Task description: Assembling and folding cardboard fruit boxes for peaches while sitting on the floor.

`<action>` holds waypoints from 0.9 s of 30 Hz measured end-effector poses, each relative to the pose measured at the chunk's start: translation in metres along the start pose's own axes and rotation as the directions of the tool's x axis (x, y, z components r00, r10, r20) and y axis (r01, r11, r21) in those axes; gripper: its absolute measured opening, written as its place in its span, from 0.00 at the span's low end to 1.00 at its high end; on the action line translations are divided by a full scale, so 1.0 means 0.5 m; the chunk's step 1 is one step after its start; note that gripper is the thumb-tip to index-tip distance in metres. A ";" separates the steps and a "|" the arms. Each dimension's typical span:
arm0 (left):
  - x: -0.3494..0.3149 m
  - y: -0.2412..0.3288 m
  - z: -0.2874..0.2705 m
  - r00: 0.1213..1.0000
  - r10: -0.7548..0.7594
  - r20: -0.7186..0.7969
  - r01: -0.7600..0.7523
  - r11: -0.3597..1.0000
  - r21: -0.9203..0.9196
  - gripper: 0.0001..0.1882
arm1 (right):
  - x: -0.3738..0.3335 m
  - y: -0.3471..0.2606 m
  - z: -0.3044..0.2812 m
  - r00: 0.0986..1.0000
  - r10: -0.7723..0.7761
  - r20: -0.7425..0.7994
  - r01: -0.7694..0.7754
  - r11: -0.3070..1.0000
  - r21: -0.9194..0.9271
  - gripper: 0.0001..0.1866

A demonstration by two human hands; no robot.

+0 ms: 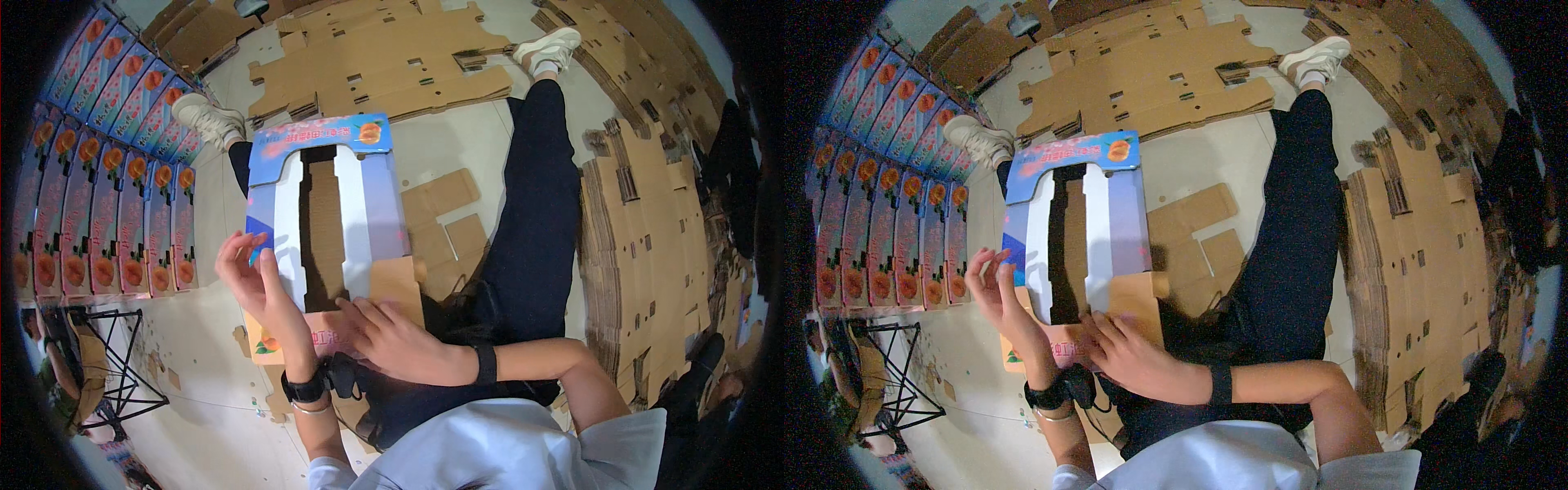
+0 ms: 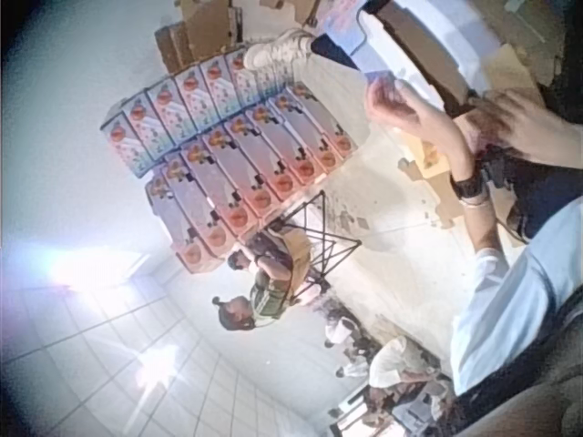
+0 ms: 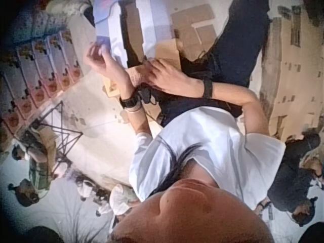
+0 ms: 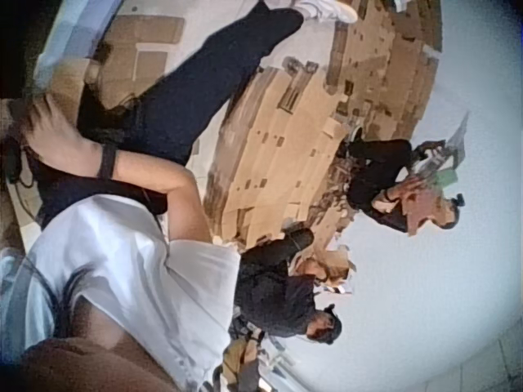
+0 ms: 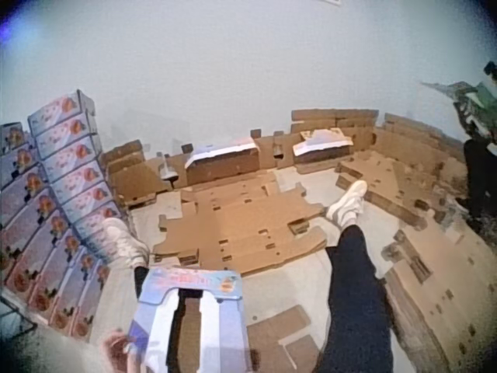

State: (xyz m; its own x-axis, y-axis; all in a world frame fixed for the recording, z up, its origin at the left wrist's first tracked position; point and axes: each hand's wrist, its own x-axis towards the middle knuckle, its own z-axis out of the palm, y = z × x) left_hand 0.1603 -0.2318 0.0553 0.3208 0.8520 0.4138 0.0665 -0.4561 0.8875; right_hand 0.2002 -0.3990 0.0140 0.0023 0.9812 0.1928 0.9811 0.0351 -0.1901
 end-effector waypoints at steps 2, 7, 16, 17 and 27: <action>-0.006 0.032 -0.013 0.992 0.124 0.001 -0.123 0.988 0.096 0.14 | 0.011 0.003 0.002 0.992 0.125 -0.031 -0.120 0.985 0.126 0.48; 0.023 0.071 -0.082 0.913 0.404 0.055 -0.392 0.834 0.389 0.16 | 0.042 0.035 0.011 0.989 0.144 -0.035 -0.117 0.906 0.407 0.50; 0.087 0.086 -0.147 0.887 0.299 0.351 -0.454 0.702 0.549 0.07 | 0.017 0.041 0.012 0.935 -0.348 -0.069 0.354 0.924 0.143 0.25; 0.090 0.092 -0.151 0.867 0.231 0.441 -0.458 0.716 0.527 0.06 | 0.015 0.055 0.008 0.939 -0.326 -0.110 0.340 0.926 0.164 0.25; -0.029 0.006 -0.086 0.558 -0.250 0.791 -0.268 0.848 0.457 0.07 | 0.046 0.223 -0.071 0.970 -0.225 -0.093 0.222 0.974 -0.036 0.31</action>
State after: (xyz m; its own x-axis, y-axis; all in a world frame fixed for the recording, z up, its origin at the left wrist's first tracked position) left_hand 0.1153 -0.2343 0.0607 0.9098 0.3864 -0.1514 0.4024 -0.7324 0.5492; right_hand 0.3164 -0.3794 0.0316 -0.2002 0.9264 0.3189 0.9635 0.2451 -0.1073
